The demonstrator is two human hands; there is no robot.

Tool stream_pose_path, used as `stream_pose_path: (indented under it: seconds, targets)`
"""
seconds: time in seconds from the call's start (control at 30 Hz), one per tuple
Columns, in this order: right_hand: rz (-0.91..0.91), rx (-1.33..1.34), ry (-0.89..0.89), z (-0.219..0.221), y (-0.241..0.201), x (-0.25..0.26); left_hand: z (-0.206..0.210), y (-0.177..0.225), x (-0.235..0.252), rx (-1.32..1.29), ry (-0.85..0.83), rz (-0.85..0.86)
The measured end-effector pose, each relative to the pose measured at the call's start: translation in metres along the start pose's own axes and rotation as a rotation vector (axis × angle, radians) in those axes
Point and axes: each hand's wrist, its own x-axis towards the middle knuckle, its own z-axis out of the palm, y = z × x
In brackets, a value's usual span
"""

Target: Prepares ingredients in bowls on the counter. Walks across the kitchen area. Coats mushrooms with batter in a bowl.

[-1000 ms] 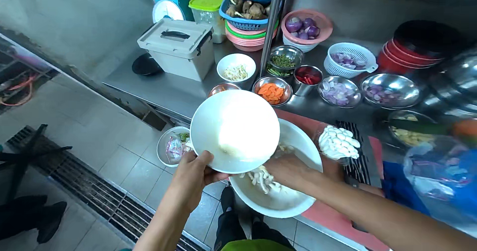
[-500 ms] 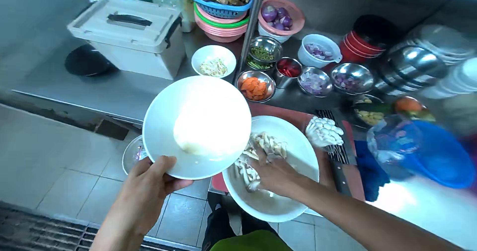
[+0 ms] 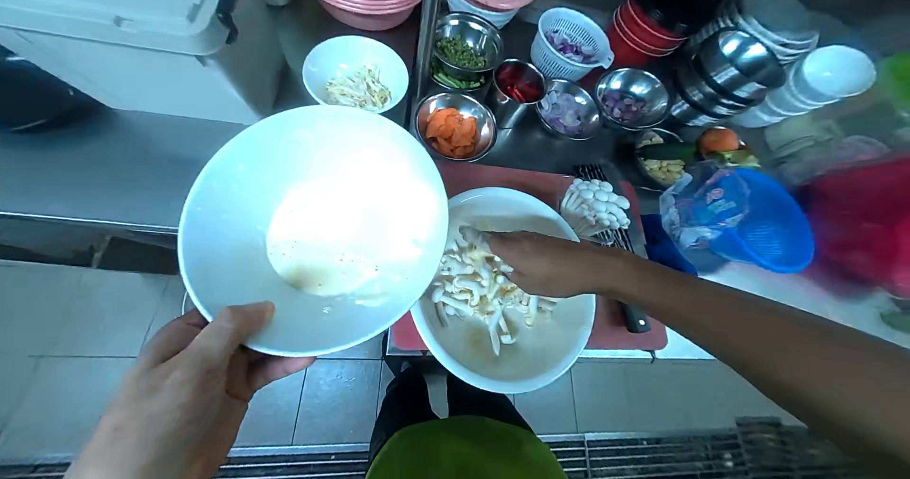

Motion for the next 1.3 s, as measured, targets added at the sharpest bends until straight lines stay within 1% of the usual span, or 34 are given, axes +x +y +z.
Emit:
stream_pose_path:
  seconds: [0.03,0.07,0.1,0.2,0.23,0.27,0.37,0.43,0.53,0.6,0.7,0.77,0.83,0.87,0.93,1.03,1.1,1.17,1.2,1.3]
  targets:
    - [-0.008,0.06,0.004,0.0,0.002,-0.003,-0.003,0.001,0.001,0.01,-0.01,-0.002]
    - [-0.018,0.115,0.057,0.004,0.006,-0.007,-0.005,0.003,0.003,0.025,-0.017,-0.005]
    - [-0.021,0.153,0.153,0.01,0.012,-0.009,-0.007,0.005,0.004,0.034,-0.028,-0.008]
    - [-0.015,0.201,0.511,0.037,0.032,-0.009,-0.011,0.008,0.006,0.05,-0.047,-0.02]
    - [-0.021,0.177,0.57,0.043,0.035,-0.009,-0.011,0.009,0.006,0.048,-0.044,-0.027]
    - [0.002,0.143,0.526,0.043,0.037,-0.011,-0.011,0.01,0.007,0.046,-0.041,-0.034]
    - [0.158,-0.013,0.165,0.038,0.033,-0.016,-0.015,0.013,0.007,0.04,-0.055,-0.046]
    - [0.167,-0.086,0.106,0.052,0.029,-0.011,-0.021,0.014,0.009,0.032,-0.075,-0.047]
    - [0.109,-0.055,0.15,0.073,0.022,0.009,-0.026,0.016,0.01,0.036,-0.075,-0.049]
    - [0.091,-0.001,0.158,0.07,0.018,0.017,-0.029,0.017,0.01,0.038,-0.072,-0.037]
    - [0.072,-0.006,0.143,0.047,0.027,0.019,-0.032,0.016,0.013,0.032,-0.088,-0.027]
    - [0.107,-0.054,0.121,0.026,0.026,0.019,-0.032,0.018,0.013,0.039,-0.1,-0.032]
    - [0.175,-0.077,0.053,0.007,0.009,0.015,-0.034,0.02,0.012,0.057,-0.131,-0.023]
    - [0.207,-0.058,0.018,0.004,-0.002,0.016,-0.035,0.02,0.012,0.064,-0.148,-0.016]
    - [0.25,0.02,-0.016,0.013,-0.023,0.021,-0.036,0.02,0.012,0.068,-0.168,-0.01]
    - [0.236,0.054,0.084,0.056,-0.043,0.03,-0.039,0.018,0.012,0.06,-0.188,0.0]
    - [0.152,0.038,0.226,0.084,-0.029,0.032,-0.041,0.016,0.014,0.047,-0.215,0.008]
    - [0.067,-0.024,0.399,0.099,-0.005,0.031,-0.043,0.016,0.015,0.04,-0.236,0.009]
    - [0.067,-0.026,0.416,0.094,0.001,0.03,-0.043,0.016,0.016,0.04,-0.238,0.007]
    - [0.137,-0.068,0.292,0.055,0.009,0.034,-0.045,0.018,0.015,0.056,-0.232,0.01]
